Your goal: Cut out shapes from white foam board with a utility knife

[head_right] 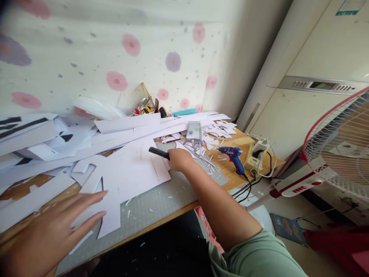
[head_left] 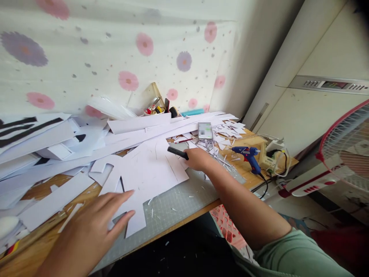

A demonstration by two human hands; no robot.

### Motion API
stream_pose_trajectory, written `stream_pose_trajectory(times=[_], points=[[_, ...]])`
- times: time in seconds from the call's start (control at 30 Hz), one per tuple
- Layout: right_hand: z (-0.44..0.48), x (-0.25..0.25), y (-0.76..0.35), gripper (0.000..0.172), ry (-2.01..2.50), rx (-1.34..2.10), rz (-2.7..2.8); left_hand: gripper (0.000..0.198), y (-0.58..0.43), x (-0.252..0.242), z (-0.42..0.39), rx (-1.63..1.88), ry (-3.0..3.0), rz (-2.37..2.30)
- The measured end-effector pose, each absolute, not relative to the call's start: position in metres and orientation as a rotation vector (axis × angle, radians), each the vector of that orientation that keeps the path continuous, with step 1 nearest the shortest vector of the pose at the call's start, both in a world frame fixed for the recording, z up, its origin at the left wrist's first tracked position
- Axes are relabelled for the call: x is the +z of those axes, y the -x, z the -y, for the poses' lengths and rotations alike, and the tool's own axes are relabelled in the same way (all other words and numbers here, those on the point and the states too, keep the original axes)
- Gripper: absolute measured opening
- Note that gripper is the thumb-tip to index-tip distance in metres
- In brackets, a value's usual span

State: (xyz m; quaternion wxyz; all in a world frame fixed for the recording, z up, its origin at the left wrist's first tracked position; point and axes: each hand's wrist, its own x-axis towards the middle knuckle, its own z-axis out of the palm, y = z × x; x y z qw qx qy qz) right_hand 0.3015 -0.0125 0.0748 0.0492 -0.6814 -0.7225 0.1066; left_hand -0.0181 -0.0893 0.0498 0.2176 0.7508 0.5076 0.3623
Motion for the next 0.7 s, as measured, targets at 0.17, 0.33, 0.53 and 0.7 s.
stream_pose_trajectory(times=[0.17, 0.33, 0.53, 0.7], points=[[0.028, 0.064, -0.304, 0.025, 2.053, 0.256, 2.329, 0.04, -0.029, 0.05, 0.065, 0.257, -2.867, -1.267], [0.059, 0.066, -0.314, 0.022, 2.019, 0.236, 2.356, 0.05, -0.041, 0.044, 0.044, -0.006, -2.885, -1.164], [0.081, 0.054, -0.327, 0.03, 1.808, 0.328, 2.252, 0.056, -0.05, 0.046, 0.039, -0.144, -2.889, -1.07], [0.083, 0.046, -0.328, 0.037, 1.763, 0.321, 2.355, 0.052, -0.055, 0.047, 0.042, -0.212, -2.936, -1.062]])
